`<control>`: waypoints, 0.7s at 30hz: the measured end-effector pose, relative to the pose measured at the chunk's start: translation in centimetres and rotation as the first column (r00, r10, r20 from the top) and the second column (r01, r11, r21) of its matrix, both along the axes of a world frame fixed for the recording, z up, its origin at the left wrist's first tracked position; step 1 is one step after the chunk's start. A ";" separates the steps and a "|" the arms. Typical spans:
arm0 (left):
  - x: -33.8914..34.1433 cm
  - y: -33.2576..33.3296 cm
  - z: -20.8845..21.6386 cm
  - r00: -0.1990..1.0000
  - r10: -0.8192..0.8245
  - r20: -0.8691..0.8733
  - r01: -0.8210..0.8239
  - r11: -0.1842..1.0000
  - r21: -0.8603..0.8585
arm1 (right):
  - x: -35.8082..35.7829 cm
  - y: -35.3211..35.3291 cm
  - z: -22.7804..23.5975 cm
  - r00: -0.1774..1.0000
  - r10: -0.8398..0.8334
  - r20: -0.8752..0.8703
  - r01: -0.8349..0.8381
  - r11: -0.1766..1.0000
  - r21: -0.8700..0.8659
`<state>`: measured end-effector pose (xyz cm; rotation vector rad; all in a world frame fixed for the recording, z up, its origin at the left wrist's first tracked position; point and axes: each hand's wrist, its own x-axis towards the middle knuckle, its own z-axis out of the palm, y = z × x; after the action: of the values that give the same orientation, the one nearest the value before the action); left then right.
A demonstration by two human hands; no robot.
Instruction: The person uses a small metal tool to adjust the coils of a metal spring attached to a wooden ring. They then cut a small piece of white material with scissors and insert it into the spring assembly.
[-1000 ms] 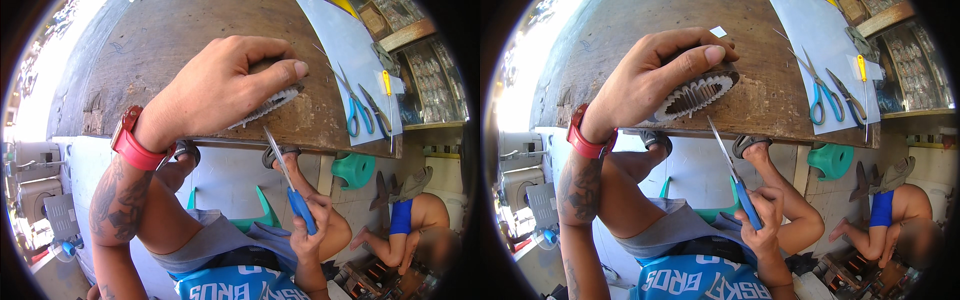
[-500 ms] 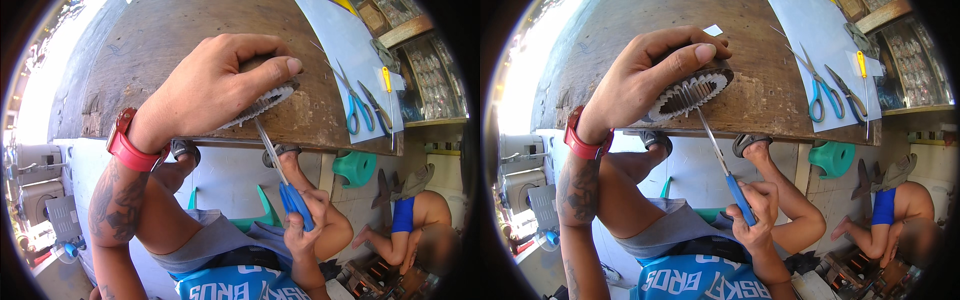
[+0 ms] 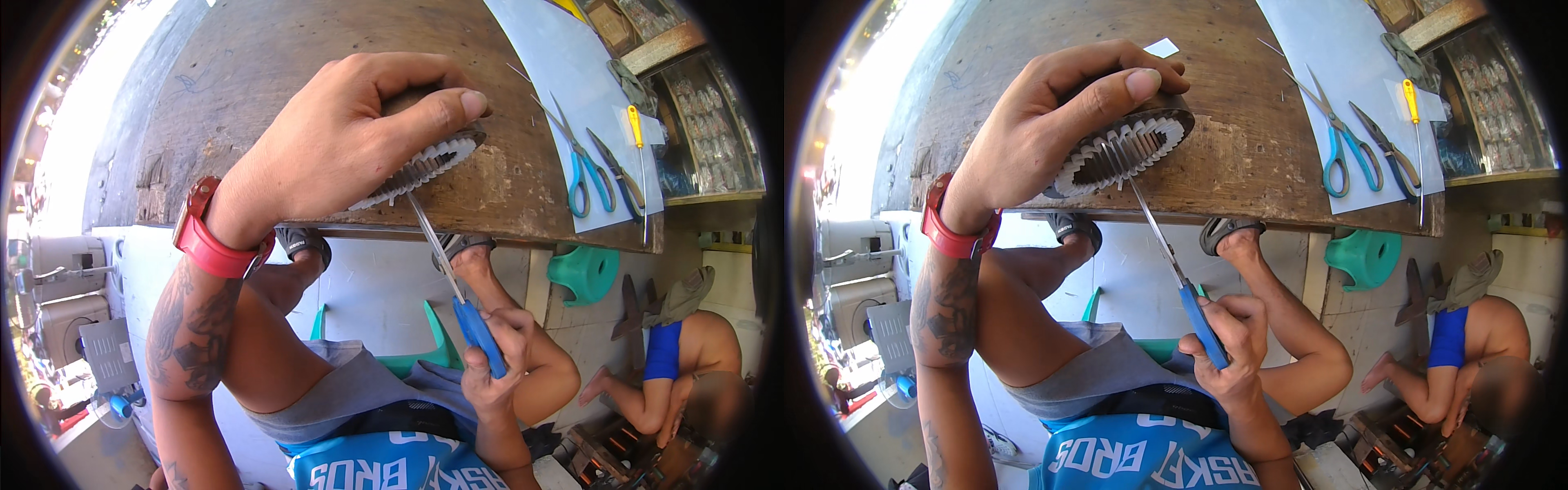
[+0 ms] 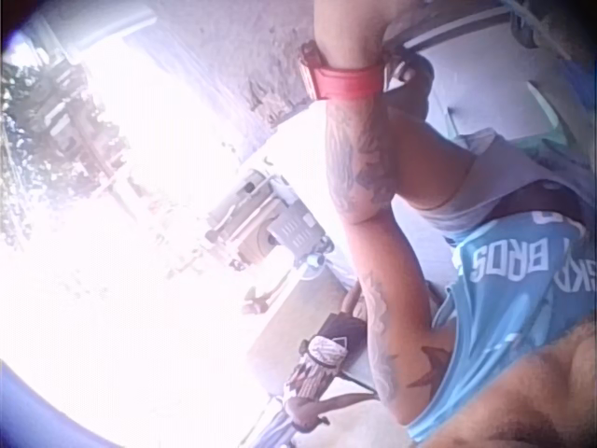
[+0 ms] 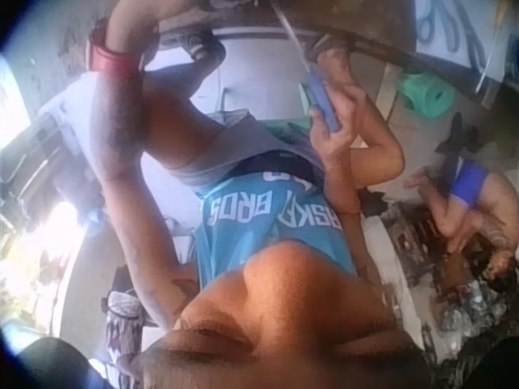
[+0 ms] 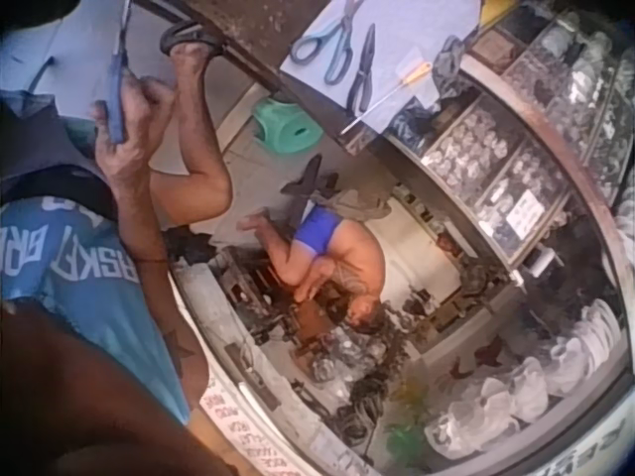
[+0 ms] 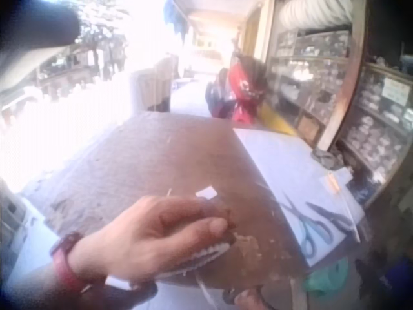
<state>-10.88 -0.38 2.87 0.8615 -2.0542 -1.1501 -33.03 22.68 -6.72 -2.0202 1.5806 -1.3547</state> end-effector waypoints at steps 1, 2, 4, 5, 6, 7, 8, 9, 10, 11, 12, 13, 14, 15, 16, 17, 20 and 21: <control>0.0 0.0 -0.1 1.000 0.001 -0.004 -0.001 1.000 0.004 | 0.1 0.0 0.0 1.000 0.006 0.020 -0.006 1.000 -0.010; 0.0 0.0 -0.1 1.000 0.005 -0.005 -0.005 1.000 -0.010 | 0.2 0.0 -0.1 1.000 0.005 0.015 -0.005 1.000 0.006; 0.0 -0.1 -0.2 1.000 -0.001 -0.005 0.001 1.000 -0.004 | 0.4 -0.1 -0.2 0.999 0.013 0.038 -0.013 1.000 0.013; 0.1 -0.1 -0.2 1.000 -0.002 -0.006 0.002 1.000 -0.025 | 0.5 -0.1 -0.3 1.000 0.011 0.023 -0.012 1.000 0.013; 0.1 -0.1 -0.2 1.000 -0.002 -0.002 0.002 1.000 -0.011 | 0.6 -0.1 -0.5 1.000 0.009 0.024 -0.009 1.000 0.008; 0.1 -0.1 -0.2 1.000 -0.001 -0.002 0.001 1.000 -0.012 | 0.7 -0.2 -0.7 1.000 0.002 0.030 -0.002 1.000 0.014; 0.1 -0.1 -0.2 1.000 0.000 -0.003 0.000 1.000 -0.029 | 0.8 -0.3 -0.9 1.000 0.003 0.027 -0.003 1.000 0.000; 0.1 -0.1 -0.2 1.000 -0.001 -0.004 0.001 1.000 -0.004 | 0.9 -0.3 -1.1 1.000 -0.001 0.029 0.001 1.000 -0.003; 0.1 -0.1 -0.2 1.000 -0.003 -0.007 0.003 1.000 0.004 | 1.0 -0.5 -1.3 1.000 -0.004 0.031 0.005 1.000 -0.007; 0.1 0.0 -0.2 1.000 -0.005 -0.016 0.005 1.000 -0.007 | 1.0 -0.6 -1.5 1.000 -0.002 0.022 0.002 1.000 -0.015; 0.0 0.0 -0.1 1.000 0.001 -0.011 -0.001 1.000 0.011 | 1.1 -0.9 -1.8 1.000 0.001 0.013 -0.001 1.000 -0.023; 0.0 0.0 -0.1 1.000 0.005 -0.011 -0.005 1.000 0.010 | 1.3 -1.1 -1.9 1.000 0.003 0.006 -0.003 0.999 -0.046; -0.1 0.1 -0.1 1.000 0.015 -0.005 -0.015 1.000 -0.007 | 1.4 -1.4 -2.0 1.000 0.016 -0.026 -0.017 0.999 -0.042; -0.1 0.1 -0.1 1.000 0.013 -0.007 -0.013 1.000 0.007 | 1.6 -1.6 -1.9 0.998 0.028 -0.055 -0.031 0.998 -0.052; -0.1 0.2 0.0 1.000 0.017 -0.002 -0.017 1.000 0.006 | 1.8 -1.7 -1.7 0.997 0.022 -0.070 -0.025 0.998 -0.052; -0.1 0.3 0.0 1.000 0.020 0.005 -0.020 1.000 0.005 | 2.0 -1.8 -1.4 0.996 0.029 -0.088 -0.033 0.998 -0.051; -0.1 0.3 0.2 0.999 0.020 0.042 -0.019 1.000 -0.022 | 2.3 -2.1 0.3 0.992 0.021 -0.127 -0.028 0.998 -0.055; -0.2 0.3 0.3 0.999 0.018 0.050 -0.017 1.000 -0.019 | 2.2 -2.4 1.0 0.987 0.033 -0.160 -0.046 0.996 -0.082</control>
<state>-11.05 -0.09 3.19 0.9064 -2.0901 -1.1086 -30.86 20.30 -5.74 -2.2485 1.5613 -1.2972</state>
